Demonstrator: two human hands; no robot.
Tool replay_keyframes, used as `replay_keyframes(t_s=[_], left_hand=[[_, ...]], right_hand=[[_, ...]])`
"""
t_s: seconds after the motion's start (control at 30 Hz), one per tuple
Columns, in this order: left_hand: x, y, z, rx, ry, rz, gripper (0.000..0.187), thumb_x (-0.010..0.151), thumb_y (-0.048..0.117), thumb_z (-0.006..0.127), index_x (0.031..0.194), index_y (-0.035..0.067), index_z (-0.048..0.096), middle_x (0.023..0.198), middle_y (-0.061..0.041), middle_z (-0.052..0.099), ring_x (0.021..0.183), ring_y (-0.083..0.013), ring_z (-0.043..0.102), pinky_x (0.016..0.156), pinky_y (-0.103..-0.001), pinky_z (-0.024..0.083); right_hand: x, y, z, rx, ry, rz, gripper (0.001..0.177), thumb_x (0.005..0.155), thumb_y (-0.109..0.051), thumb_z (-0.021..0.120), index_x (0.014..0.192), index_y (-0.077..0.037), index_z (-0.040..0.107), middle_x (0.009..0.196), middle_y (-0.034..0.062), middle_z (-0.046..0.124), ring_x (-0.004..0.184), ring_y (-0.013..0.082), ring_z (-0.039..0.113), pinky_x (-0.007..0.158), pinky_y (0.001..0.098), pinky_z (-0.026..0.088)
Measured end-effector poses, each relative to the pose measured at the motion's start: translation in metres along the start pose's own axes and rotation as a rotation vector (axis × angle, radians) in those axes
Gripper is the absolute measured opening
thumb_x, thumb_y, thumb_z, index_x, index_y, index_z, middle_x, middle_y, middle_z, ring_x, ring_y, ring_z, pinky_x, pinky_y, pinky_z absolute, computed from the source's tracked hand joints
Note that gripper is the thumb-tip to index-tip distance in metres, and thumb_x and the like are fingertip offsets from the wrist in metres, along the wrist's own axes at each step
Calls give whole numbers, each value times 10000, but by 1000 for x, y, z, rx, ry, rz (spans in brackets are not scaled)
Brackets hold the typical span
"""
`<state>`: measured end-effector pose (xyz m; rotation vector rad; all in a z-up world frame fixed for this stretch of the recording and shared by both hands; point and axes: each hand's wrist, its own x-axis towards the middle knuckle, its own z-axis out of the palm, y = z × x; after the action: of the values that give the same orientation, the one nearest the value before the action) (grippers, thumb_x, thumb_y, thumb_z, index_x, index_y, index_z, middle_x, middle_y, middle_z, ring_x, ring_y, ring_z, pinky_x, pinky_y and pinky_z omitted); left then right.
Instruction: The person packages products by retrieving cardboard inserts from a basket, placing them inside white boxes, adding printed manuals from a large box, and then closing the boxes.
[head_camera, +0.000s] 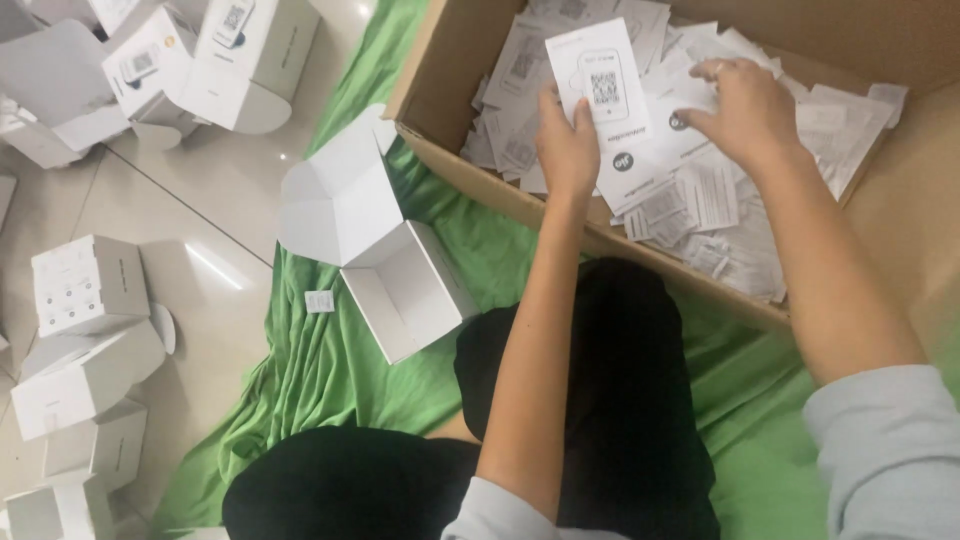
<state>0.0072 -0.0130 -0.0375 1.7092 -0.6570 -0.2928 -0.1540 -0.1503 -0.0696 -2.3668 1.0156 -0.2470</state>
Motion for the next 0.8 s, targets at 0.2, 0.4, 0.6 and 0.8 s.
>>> replay_keyframes(t_s=[0.2, 0.4, 0.6, 0.8], left_hand=[[-1, -2, 4, 32, -47, -160, 400, 980, 97, 554, 1365, 3, 497, 1139, -238, 738, 1072, -355, 734, 930, -430, 535], [-2, -7, 4, 17, -59, -73, 363, 984, 89, 566, 1336, 14, 521, 1162, -244, 730, 1094, -372, 714, 928, -446, 524], [-1, -2, 4, 30, -75, -101, 351, 959, 88, 596, 1298, 9, 547, 1113, -223, 753, 1056, -351, 742, 906, -428, 542], [-8, 3, 0, 48, -34, -139, 353, 958, 86, 597, 1301, 10, 564, 1112, -218, 743, 1036, -341, 735, 894, -422, 539]], right_hand=[[-2, -20, 15, -305, -166, 189, 1065, 655, -540, 957, 1378, 112, 524, 1389, 310, 484, 1262, 453, 468, 1010, 559, 439], [-2, -1, 34, -281, 60, 276, 835, 631, -433, 978, 1234, 49, 659, 1410, 274, 449, 1302, 452, 407, 1056, 545, 399], [1, 9, 1, -126, 216, 181, 335, 784, -274, 893, 1052, -103, 788, 1144, 145, 686, 1118, 311, 574, 993, 504, 438], [-4, -20, -52, 414, 627, 208, 143, 1007, -184, 694, 1092, -74, 661, 1058, 87, 726, 838, 169, 752, 663, 315, 626]])
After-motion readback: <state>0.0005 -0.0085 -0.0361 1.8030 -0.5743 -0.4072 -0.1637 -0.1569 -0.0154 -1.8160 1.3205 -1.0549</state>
